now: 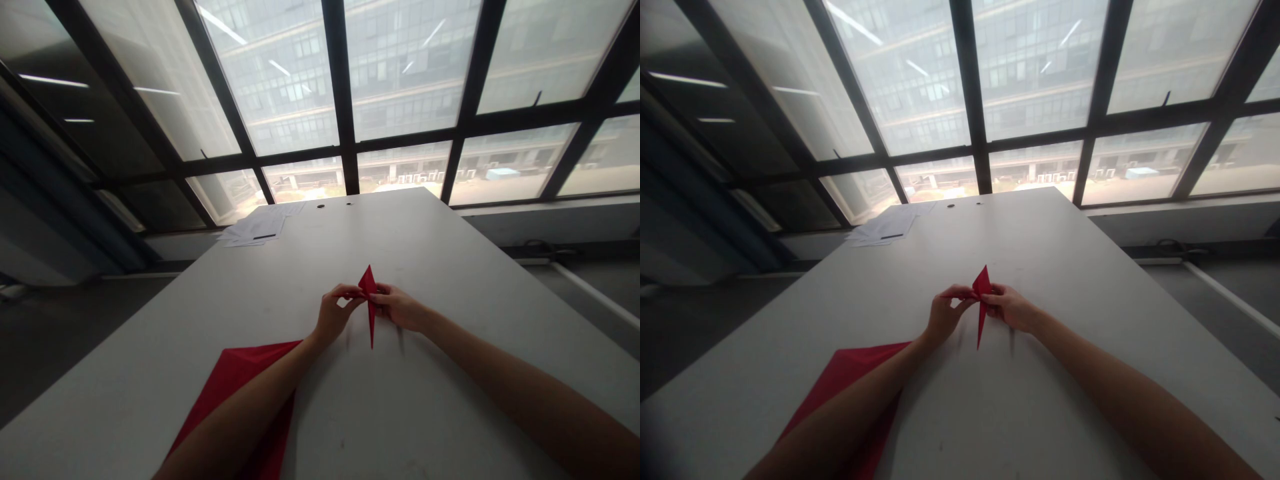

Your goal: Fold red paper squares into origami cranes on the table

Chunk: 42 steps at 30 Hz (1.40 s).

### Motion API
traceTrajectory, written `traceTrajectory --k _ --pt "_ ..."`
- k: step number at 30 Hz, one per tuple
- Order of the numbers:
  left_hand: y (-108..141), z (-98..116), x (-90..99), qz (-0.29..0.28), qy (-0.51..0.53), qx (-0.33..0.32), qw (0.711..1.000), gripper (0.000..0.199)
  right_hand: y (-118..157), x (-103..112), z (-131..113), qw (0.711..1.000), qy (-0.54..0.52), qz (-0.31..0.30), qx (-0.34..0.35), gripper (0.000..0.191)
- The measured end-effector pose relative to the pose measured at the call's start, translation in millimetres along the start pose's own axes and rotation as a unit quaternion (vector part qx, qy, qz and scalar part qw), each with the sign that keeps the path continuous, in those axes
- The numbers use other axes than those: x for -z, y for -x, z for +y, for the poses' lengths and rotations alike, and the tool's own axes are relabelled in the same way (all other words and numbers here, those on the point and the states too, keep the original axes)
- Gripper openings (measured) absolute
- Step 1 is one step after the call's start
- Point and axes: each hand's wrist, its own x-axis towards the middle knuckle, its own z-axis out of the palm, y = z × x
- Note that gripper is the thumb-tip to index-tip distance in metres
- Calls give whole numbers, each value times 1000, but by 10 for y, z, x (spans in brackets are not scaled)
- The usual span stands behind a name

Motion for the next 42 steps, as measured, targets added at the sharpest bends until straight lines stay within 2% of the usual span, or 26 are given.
traceTrajectory --k 5,11,13,16,21,24,30,34,39,42 --pt "-23 -46 0 25 -18 4 1000 23 27 -36 -8 999 25 -41 -8 40" --pt "-22 -122 -59 21 93 44 995 47 26 -36 1 998 40 -50 -13 42" --pt "-18 -119 -70 10 123 56 991 39 28 -38 6 998 40 -51 -11 42" --pt "-22 -91 -66 -23 108 43 993 19 29 -43 15 998 31 -47 -4 40" --pt "-20 -56 -58 -42 71 32 996 25 20 -57 40 999 28 1 17 40" --pt "6 -61 -76 -67 104 60 990 27 17 -87 65 998 38 25 40 40" --pt "20 -74 -92 -73 195 142 968 49 27 -153 128 990 88 65 91 36" --pt "4 -68 -70 -57 216 185 957 45 20 -142 164 983 103 90 120 35" --pt "1 -73 -58 -102 241 240 935 35 3 -151 184 969 148 120 159 30" --pt "-13 -113 -60 -49 294 266 917 33 -1 -159 166 946 178 176 208 32"
